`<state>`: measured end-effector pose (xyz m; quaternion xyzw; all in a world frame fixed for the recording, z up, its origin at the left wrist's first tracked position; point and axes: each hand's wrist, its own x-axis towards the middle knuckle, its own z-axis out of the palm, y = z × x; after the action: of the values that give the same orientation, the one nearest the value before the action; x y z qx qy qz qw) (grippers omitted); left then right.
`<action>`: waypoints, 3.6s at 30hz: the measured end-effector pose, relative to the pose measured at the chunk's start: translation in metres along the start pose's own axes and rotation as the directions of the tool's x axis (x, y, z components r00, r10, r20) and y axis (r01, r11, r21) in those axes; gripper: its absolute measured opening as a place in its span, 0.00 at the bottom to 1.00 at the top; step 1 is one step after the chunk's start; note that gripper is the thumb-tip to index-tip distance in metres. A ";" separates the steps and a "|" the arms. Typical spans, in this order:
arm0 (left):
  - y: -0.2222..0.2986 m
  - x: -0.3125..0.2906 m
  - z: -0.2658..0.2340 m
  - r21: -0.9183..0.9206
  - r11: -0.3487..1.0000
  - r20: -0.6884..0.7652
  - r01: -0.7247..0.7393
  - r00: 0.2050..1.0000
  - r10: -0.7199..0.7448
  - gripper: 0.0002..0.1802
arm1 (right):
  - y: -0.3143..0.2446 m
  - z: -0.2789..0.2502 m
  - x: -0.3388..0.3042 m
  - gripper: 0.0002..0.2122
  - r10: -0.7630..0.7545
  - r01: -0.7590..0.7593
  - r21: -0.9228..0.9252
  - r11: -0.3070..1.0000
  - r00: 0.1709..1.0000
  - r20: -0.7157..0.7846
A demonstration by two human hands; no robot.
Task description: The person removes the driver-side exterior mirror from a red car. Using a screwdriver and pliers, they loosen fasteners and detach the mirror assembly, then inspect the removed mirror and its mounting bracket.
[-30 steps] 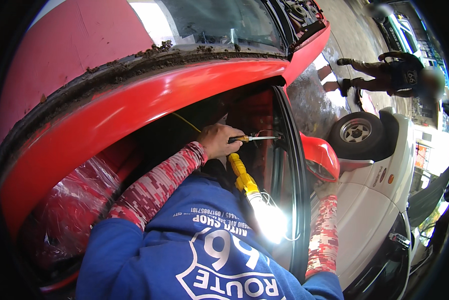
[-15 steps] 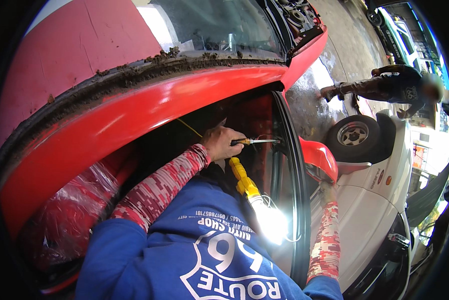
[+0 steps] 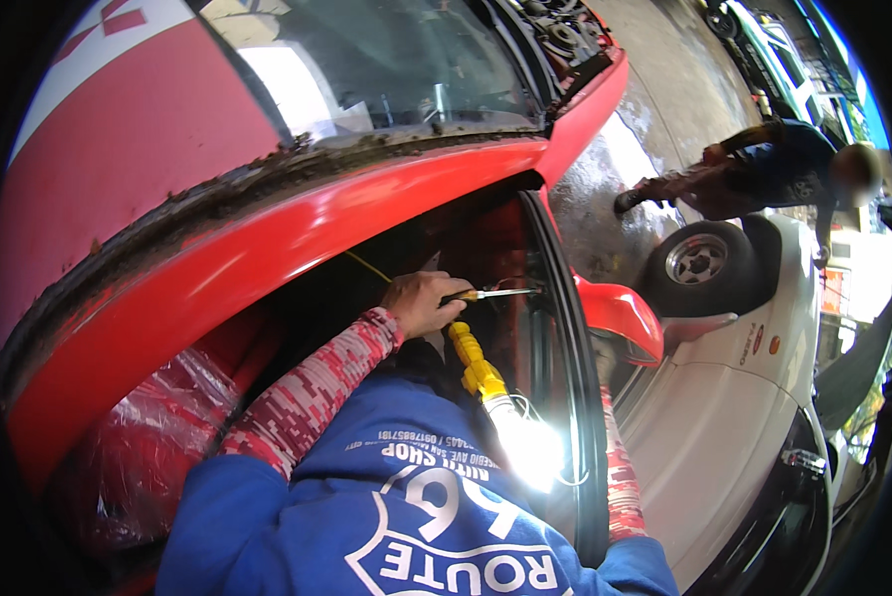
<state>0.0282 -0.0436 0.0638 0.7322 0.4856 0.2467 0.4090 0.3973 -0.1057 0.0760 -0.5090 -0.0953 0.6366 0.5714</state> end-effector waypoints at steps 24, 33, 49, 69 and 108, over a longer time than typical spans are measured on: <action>0.001 0.026 -0.020 0.158 0.930 0.100 -0.332 0.942 0.320 0.22 | -0.108 -0.050 0.000 0.23 0.178 -0.257 -0.149 0.955 0.896 -0.406; -0.002 0.042 -0.020 0.094 0.922 0.095 -0.377 0.925 0.368 0.18 | -0.124 -0.040 0.004 0.22 0.310 -0.416 -0.143 0.898 0.829 -0.465; -0.033 0.070 -0.033 -0.426 0.728 0.703 0.537 0.703 -0.108 0.17 | -0.113 -0.041 0.002 0.18 0.310 -0.324 0.053 0.945 0.830 -0.464; -0.023 0.053 -0.019 -0.237 0.962 0.330 0.135 0.943 -0.051 0.18 | -0.037 -0.089 0.048 0.17 -0.352 0.604 0.215 0.768 0.678 -0.645; -0.037 0.065 -0.032 -0.545 0.809 0.513 0.219 0.851 0.114 0.11 | -0.041 -0.070 0.038 0.24 -0.210 0.429 0.261 0.865 0.782 -0.587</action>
<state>0.0113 0.0350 0.0476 0.5947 0.2768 0.1635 0.7369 0.4826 -0.0934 0.0522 -0.5220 0.1084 0.3643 0.7635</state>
